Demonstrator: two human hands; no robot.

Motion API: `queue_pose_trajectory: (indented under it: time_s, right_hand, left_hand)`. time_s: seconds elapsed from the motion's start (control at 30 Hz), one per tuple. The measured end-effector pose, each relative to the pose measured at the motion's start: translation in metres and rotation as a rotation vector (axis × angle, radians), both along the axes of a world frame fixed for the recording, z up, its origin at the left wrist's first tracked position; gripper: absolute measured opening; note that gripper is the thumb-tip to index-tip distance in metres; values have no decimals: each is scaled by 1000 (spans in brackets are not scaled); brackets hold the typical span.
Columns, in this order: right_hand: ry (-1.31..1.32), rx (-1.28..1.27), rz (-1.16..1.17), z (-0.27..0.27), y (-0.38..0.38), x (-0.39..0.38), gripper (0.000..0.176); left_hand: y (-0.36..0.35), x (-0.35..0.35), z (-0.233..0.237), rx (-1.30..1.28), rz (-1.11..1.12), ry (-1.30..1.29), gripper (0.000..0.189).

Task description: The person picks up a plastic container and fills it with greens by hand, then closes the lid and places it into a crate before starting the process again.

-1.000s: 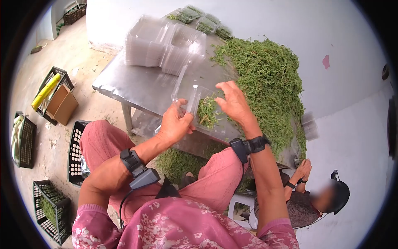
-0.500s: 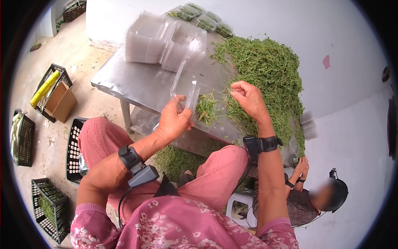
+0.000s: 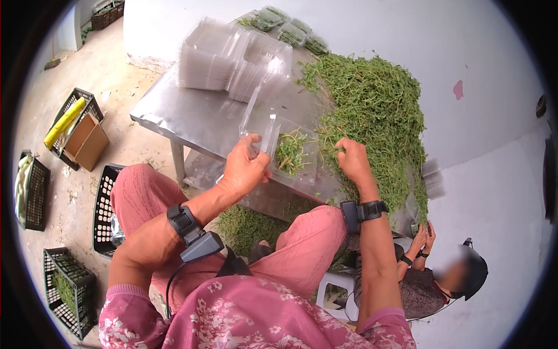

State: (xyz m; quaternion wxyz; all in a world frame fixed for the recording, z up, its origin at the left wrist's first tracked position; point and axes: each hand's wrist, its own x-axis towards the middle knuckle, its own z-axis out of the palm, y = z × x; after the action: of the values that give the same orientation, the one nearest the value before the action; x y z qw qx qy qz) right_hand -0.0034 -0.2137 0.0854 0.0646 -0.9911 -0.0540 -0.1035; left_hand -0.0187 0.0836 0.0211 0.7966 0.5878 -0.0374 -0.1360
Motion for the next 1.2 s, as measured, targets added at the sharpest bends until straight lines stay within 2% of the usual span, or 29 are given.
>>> queue_pose_trajectory:
  time_s: [0.07,0.23,0.33,0.47,0.6,0.73,1.03,1.13,1.2]
  right_hand:
    - [-9,115,-123,25,11,-3,21]
    - [-114,307,-146,45,2,-2,18]
    - [-163,519,-135,74,21,-9,15]
    - [-169,625,-37,100,42,-15,13]
    - [-141,686,7,92,77,-18,15]
    - [46,491,-20,48,95,-7,24]
    - [91,212,121,26,111,-10,34]
    - [88,99,272,5,117,-15,34]
    - [163,75,203,1,122,-16,26]
  left_hand:
    - [-1,0,0,2,-10,-6,49]
    - [-4,-1,0,-11,-22,1,50]
    - [-3,-2,2,1,-25,1,50]
    - [-3,-2,2,-7,-19,2,50]
    - [-3,-1,1,-8,-23,-3,51]
    - [-3,-3,2,-10,-20,-8,51]
    - [-4,-2,1,-18,-29,-10,51]
    - [-3,-2,1,-21,-29,-21,51]
    - [-3,-2,0,-20,-27,-24,51]
